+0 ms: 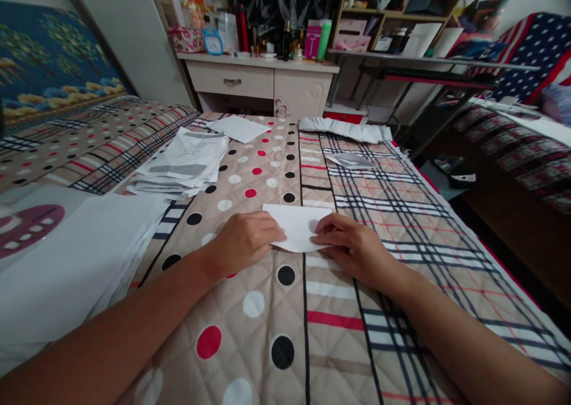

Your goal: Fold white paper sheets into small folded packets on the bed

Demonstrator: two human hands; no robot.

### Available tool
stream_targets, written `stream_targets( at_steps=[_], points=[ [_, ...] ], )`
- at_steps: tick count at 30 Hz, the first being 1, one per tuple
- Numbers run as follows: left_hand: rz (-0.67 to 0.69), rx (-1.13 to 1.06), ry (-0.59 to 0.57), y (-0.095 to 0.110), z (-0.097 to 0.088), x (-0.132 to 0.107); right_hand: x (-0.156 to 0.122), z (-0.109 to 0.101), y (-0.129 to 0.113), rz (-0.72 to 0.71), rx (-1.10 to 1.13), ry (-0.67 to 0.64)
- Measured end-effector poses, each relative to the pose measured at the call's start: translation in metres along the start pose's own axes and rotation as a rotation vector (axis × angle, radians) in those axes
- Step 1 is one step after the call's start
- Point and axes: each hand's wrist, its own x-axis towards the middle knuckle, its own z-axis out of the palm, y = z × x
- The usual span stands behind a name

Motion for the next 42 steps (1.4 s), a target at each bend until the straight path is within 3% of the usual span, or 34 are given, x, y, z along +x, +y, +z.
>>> stream_targets(
  at_steps=[6,10,16,29,42],
  points=[
    [-0.228,-0.207,-0.014,-0.008,0.0,0.002,0.007,-0.011,0.007,0.119,0.182,-0.093],
    [-0.329,-0.406,-0.048,-0.013,-0.002,0.005,0.012,-0.011,0.012,0.282,0.275,-0.091],
    [-0.387,-0.384,-0.051,-0.013,-0.006,0.01,0.014,-0.008,0.015,0.51,0.334,-0.047],
    [-0.49,-0.235,-0.087,-0.018,-0.005,0.01,0.017,-0.012,0.02,0.576,0.255,-0.08],
    [-0.528,-0.299,-0.095,-0.019,-0.011,0.01,0.02,-0.012,0.02,0.62,0.278,-0.066]
  ],
)
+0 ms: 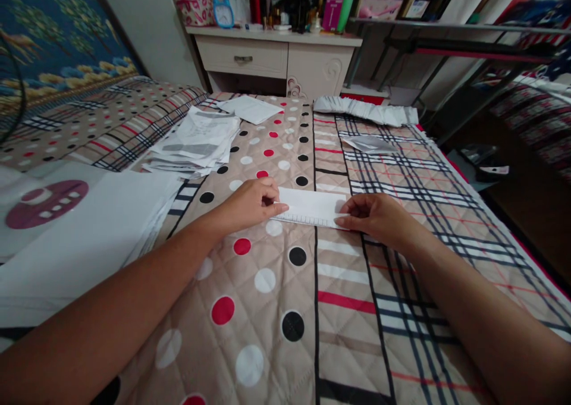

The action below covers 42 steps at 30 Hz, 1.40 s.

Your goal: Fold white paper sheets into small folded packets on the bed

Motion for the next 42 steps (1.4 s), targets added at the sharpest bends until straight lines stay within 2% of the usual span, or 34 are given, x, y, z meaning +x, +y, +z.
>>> stream_targets(
  at_steps=[6,21,42],
  points=[
    [-0.003,-0.026,0.017,0.0008,0.0002,-0.0018,0.0002,0.0004,0.0001,0.032,0.04,-0.016],
    [0.017,-0.012,0.039,-0.0028,0.0025,-0.0021,0.0019,0.002,0.006,-0.005,0.025,0.01],
    [0.022,-0.022,0.021,-0.0048,0.0027,-0.0017,0.0012,0.0009,-0.002,0.011,0.053,-0.004]
  ],
)
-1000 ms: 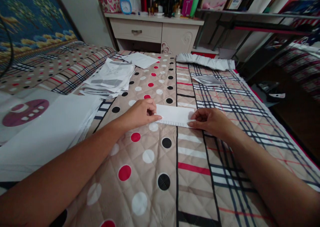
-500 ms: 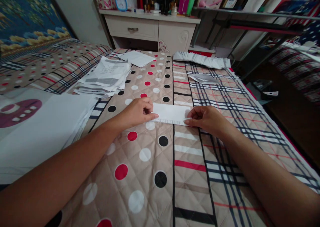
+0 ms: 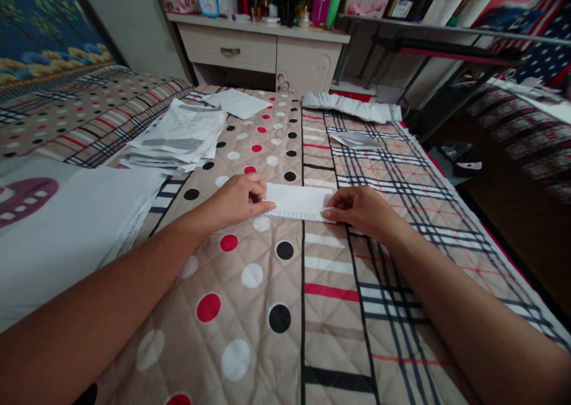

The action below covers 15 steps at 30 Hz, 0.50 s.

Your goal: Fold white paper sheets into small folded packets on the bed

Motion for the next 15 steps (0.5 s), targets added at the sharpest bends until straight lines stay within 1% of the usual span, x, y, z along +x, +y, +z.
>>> stream_targets(
  at_steps=[7,15],
  points=[
    [0.009,-0.006,0.001,-0.002,0.0008,-0.0003,0.0,0.0007,0.0024,-0.015,-0.046,0.021],
    [-0.006,0.016,0.003,0.0029,0.0,0.0001,-0.0015,0.0015,0.0005,-0.008,-0.136,0.056]
  ],
)
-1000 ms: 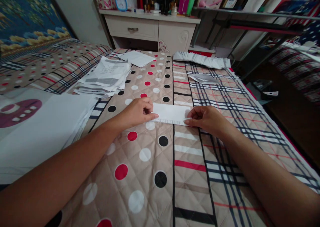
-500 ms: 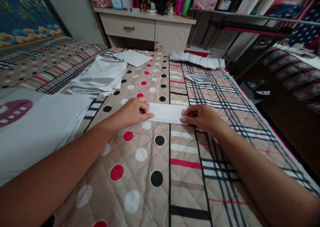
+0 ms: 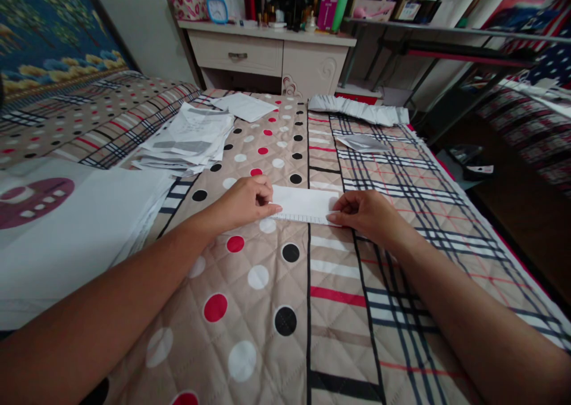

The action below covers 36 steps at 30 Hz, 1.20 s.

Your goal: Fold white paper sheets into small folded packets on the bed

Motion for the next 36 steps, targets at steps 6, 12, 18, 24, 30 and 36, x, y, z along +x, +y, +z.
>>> stream_targets(
  at_steps=[6,12,18,24,30,36],
  points=[
    [-0.006,0.004,-0.003,0.001,0.0,-0.001,-0.001,0.001,-0.002,-0.011,-0.053,0.01],
    [-0.011,0.027,0.004,0.0,0.004,-0.002,-0.004,0.001,-0.009,0.007,-0.148,0.033],
    [-0.035,0.206,0.072,0.004,0.002,-0.006,-0.006,0.001,-0.009,0.024,-0.299,0.127],
    [0.234,0.505,0.063,0.033,0.013,-0.012,-0.022,0.011,-0.029,-0.047,-0.556,0.207],
    [0.369,0.692,-0.136,0.047,0.03,-0.011,-0.041,0.036,-0.056,-0.375,-0.737,0.11],
    [0.243,0.759,-0.242,0.071,0.025,-0.016,-0.051,0.053,-0.064,-0.313,-0.924,0.071]
  ],
)
